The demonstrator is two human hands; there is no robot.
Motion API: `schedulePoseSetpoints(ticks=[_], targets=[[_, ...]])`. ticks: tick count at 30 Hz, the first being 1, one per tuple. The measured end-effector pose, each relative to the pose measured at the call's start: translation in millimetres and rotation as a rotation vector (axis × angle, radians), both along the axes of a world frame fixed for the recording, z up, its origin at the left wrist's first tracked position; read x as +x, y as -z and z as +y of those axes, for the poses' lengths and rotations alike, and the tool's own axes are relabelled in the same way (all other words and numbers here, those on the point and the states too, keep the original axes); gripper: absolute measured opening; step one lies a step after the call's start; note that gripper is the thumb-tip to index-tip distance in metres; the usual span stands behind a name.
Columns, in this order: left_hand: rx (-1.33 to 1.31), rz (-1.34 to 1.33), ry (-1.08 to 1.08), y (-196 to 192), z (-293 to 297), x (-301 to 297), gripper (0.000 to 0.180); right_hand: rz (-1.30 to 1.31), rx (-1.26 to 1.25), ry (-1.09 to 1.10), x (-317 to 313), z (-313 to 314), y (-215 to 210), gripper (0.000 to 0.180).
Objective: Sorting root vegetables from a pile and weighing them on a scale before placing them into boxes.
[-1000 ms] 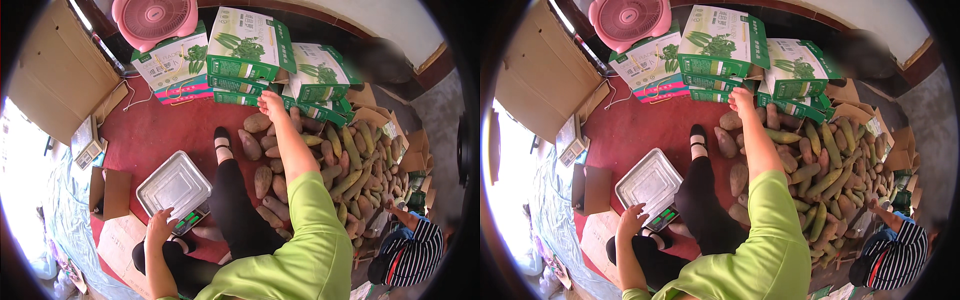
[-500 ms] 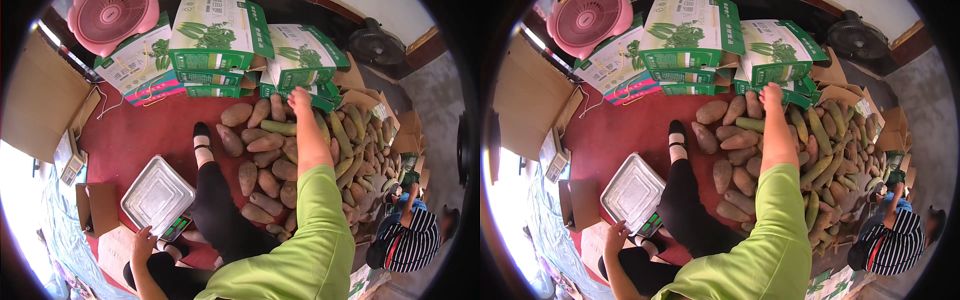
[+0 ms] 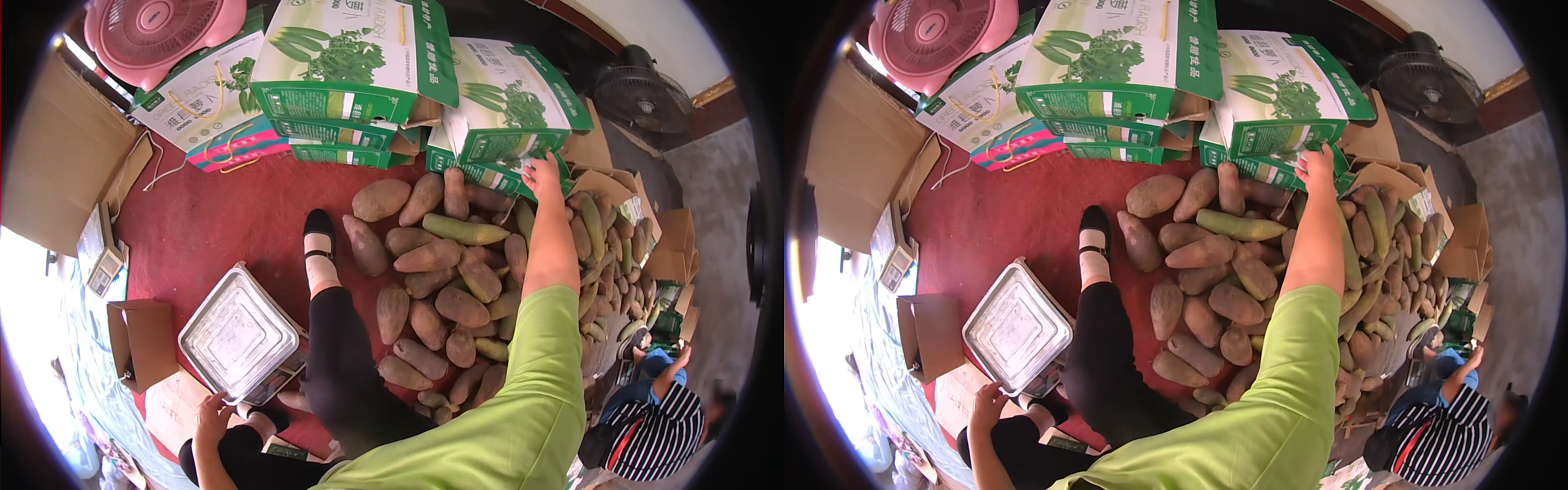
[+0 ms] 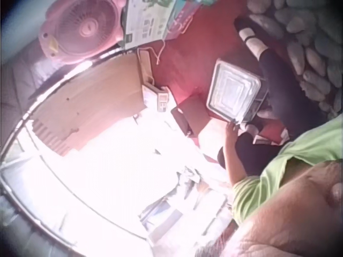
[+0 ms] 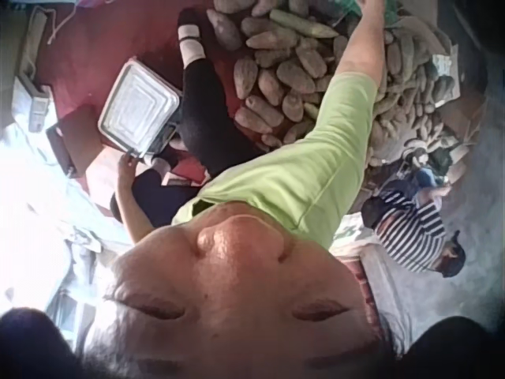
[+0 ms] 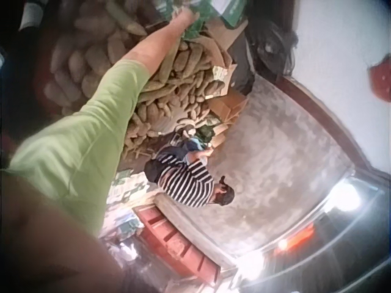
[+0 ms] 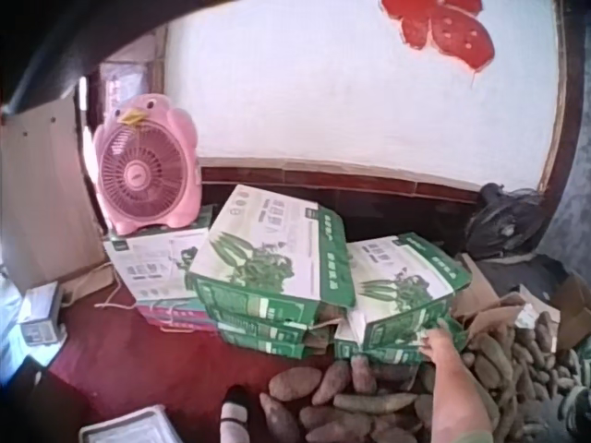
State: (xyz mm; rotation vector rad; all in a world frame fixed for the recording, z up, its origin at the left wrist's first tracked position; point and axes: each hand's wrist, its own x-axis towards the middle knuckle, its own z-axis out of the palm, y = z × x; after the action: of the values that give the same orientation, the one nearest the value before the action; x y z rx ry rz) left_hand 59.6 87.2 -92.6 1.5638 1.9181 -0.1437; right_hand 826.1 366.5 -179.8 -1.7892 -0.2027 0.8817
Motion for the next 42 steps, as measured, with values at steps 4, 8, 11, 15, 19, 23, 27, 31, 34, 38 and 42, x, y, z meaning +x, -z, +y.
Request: schedulePoseSetpoints(ticks=[4, 8, 11, 15, 19, 23, 27, 31, 34, 38, 42], targets=[[0.013, 0.010, 0.023, 1.6, 0.3, 0.8, 0.033, 0.081, 0.052, 0.011, -6.1, 9.9, -0.7, 0.078], [-0.002, -0.003, -0.004, 2.9, -0.7, -0.3, 0.034, 0.085, 0.112, 0.038, -11.3, 18.1, -0.4, 0.084], [0.002, 0.000, -0.002, -0.8, 1.9, 4.7, 0.035, 0.124, 0.158, 0.105, -9.2, 14.1, 3.1, 0.076], [-0.002, 0.033, -0.005, -8.4, 3.3, 10.7, 0.034, 0.214, 0.301, 0.134, -26.7, 0.1, 8.5, 0.027], [0.046, -0.037, -0.021, -8.2, -0.3, 11.8, 0.035, 0.269, 0.446, 0.165, -36.9, -11.2, 2.0, 0.025], [0.076, -0.048, 0.005, -10.9, -6.9, 5.5, 0.036, 0.227, 0.533, 0.212, -51.3, -38.6, -28.1, 0.023], [0.113, -0.046, 0.014, -16.7, -14.9, 7.8, 0.036, 0.139, 0.613, 0.243, -76.0, -88.0, -75.8, 0.023], [0.179, -0.064, 0.038, -27.6, -19.3, 10.6, 0.037, -0.029, 0.686, 0.268, -92.1, -153.5, -122.9, 0.023], [0.225, -0.056, 0.048, -37.1, -24.4, 7.7, 0.036, -0.108, 0.661, 0.198, -93.7, -194.8, -154.4, 0.026], [0.265, -0.032, 0.087, -49.2, -23.6, 8.1, 0.035, -0.288, 0.525, -0.118, -97.9, -227.9, -201.5, 0.031], [0.278, -0.049, 0.083, -62.6, -27.0, 7.9, 0.035, -0.570, 0.299, -0.465, -135.9, -230.6, -238.9, 0.027]])
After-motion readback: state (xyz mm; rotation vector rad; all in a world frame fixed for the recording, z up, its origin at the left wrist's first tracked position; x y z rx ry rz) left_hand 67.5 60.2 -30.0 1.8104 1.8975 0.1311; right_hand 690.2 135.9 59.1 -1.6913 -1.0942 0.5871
